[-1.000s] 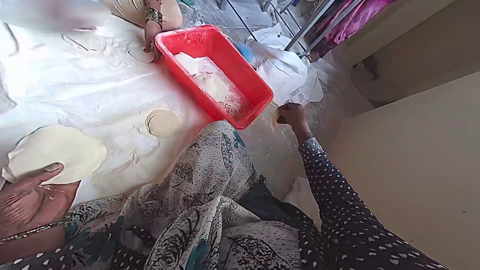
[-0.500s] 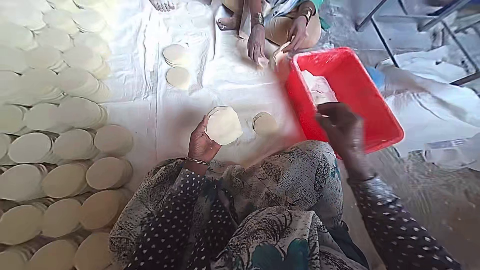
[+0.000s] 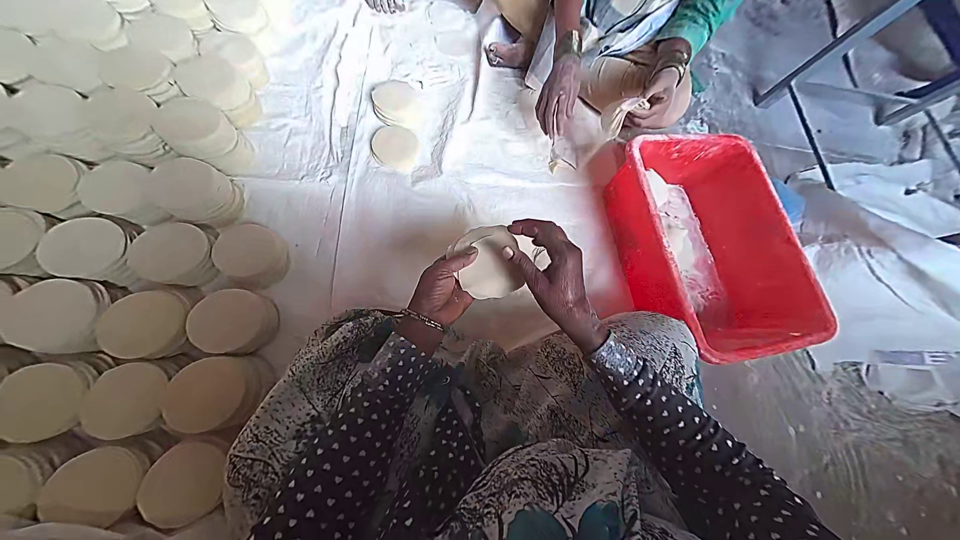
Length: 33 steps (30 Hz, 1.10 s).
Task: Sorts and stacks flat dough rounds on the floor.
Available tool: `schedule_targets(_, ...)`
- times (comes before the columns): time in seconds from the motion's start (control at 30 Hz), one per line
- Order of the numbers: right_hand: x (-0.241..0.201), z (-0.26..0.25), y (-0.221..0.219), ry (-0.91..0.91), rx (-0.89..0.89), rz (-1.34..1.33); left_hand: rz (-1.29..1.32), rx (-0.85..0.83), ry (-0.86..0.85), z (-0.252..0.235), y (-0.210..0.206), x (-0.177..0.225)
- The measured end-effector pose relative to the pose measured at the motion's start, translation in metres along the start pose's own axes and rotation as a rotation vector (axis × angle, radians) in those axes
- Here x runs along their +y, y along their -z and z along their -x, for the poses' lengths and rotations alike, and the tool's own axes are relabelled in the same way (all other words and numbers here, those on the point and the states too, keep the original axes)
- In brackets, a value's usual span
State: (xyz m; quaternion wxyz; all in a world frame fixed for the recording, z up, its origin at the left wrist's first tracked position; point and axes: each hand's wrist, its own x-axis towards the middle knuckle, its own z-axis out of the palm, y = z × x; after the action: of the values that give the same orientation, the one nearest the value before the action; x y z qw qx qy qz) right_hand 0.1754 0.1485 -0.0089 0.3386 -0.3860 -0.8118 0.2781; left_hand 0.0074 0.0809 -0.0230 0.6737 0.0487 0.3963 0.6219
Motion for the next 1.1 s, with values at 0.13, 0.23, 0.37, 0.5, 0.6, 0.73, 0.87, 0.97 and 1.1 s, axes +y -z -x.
schedule_targets(0.13,0.001,0.005,-0.010,-0.011,-0.029,0.136,0.012,0.059,0.023,-0.002,0.000,-0.001)
schedule_targets(0.23,-0.003,-0.006,-0.008,-0.002,-0.062,0.236,0.046,0.034,0.032,-0.011,0.005,-0.004)
schedule_targets(0.37,-0.014,-0.012,0.007,-0.046,-0.187,0.250,0.033,-0.011,0.039,-0.004,0.002,-0.004)
schedule_targets(0.5,-0.021,-0.011,0.017,-0.103,-0.236,0.147,-0.030,-0.029,0.031,0.004,-0.001,-0.003)
schedule_targets(0.6,-0.027,-0.023,0.031,-0.137,-0.212,-0.014,-0.033,-0.034,0.025,0.004,0.001,-0.001)
schedule_targets(0.73,-0.030,-0.069,0.042,-0.061,-0.066,0.069,0.030,-0.044,0.015,-0.003,0.002,-0.003)
schedule_targets(0.87,-0.046,-0.052,0.031,0.180,-0.082,0.238,0.120,-0.090,0.014,-0.012,0.006,-0.003)
schedule_targets(0.97,-0.023,-0.011,-0.003,0.321,-0.089,0.317,0.098,-0.107,-0.023,-0.007,0.005,-0.001)
schedule_targets(1.1,0.003,0.024,-0.026,0.384,-0.009,0.272,0.064,-0.105,-0.030,-0.006,0.006,-0.003)
